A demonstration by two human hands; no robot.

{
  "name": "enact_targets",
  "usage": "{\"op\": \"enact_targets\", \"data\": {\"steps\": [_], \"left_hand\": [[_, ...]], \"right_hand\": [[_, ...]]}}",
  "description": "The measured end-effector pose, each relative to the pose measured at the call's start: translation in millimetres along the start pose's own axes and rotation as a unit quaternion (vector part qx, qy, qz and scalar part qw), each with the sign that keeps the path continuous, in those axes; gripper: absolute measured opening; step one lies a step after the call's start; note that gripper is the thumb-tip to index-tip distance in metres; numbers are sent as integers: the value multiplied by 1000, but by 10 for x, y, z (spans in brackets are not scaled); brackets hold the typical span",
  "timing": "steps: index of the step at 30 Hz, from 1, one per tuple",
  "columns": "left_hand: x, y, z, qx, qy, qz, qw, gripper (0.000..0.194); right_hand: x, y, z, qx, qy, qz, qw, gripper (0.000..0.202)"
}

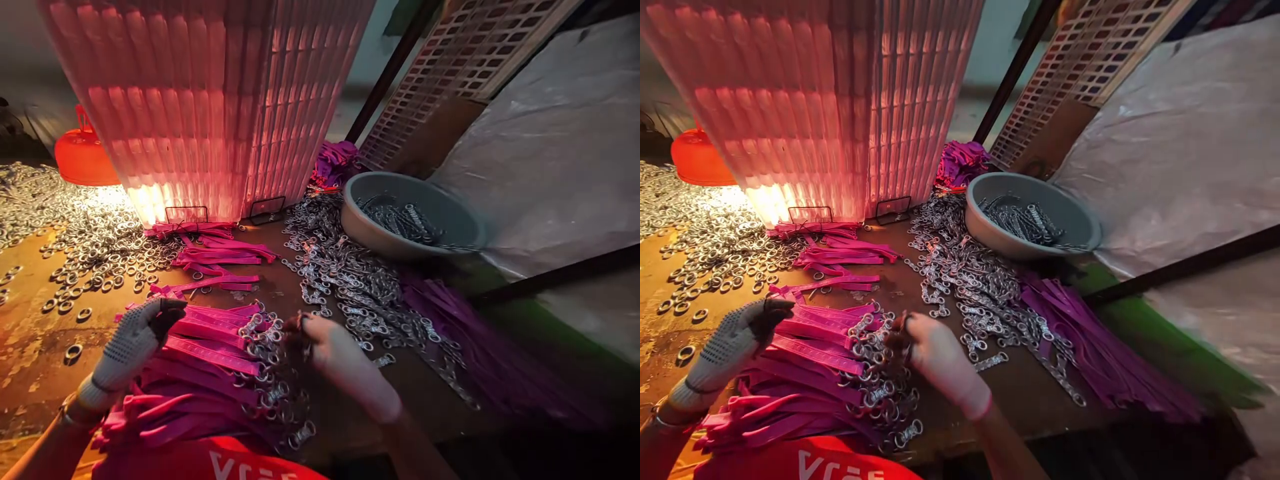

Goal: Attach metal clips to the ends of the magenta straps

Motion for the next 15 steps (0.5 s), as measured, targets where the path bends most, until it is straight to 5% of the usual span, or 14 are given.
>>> {"op": "enact_targets", "data": {"steps": [2, 4, 6, 8, 11, 15], "left_hand": [[-203, 1, -245, 96, 156, -24, 983, 34], [-526, 36, -426, 207, 305, -74, 927, 41], [-808, 78, -461, 282, 399, -126, 863, 46], [-960, 96, -407, 305, 436, -166, 830, 49], [-1031, 141, -325, 296, 443, -200, 823, 44], [-959, 211, -293, 245, 399, -186, 864, 41]], "right_hand": [[22, -133, 683, -152, 121, 6, 981, 22], [36, -287, 1149, -231, 186, 26, 955, 24], [0, -455, 1408, -254, 221, 42, 941, 26], [-59, -581, 1532, -257, 239, 48, 935, 28], [-128, -642, 1618, -258, 243, 44, 934, 29], [-128, -563, 1638, -247, 241, 45, 937, 27]]}}
Point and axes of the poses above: each hand's wrist, its own y-axis away from the middle knuckle, its own x-axis out of the back of the hand, z = x × y, the point moved 10 cm from there along -y, towards the middle knuckle
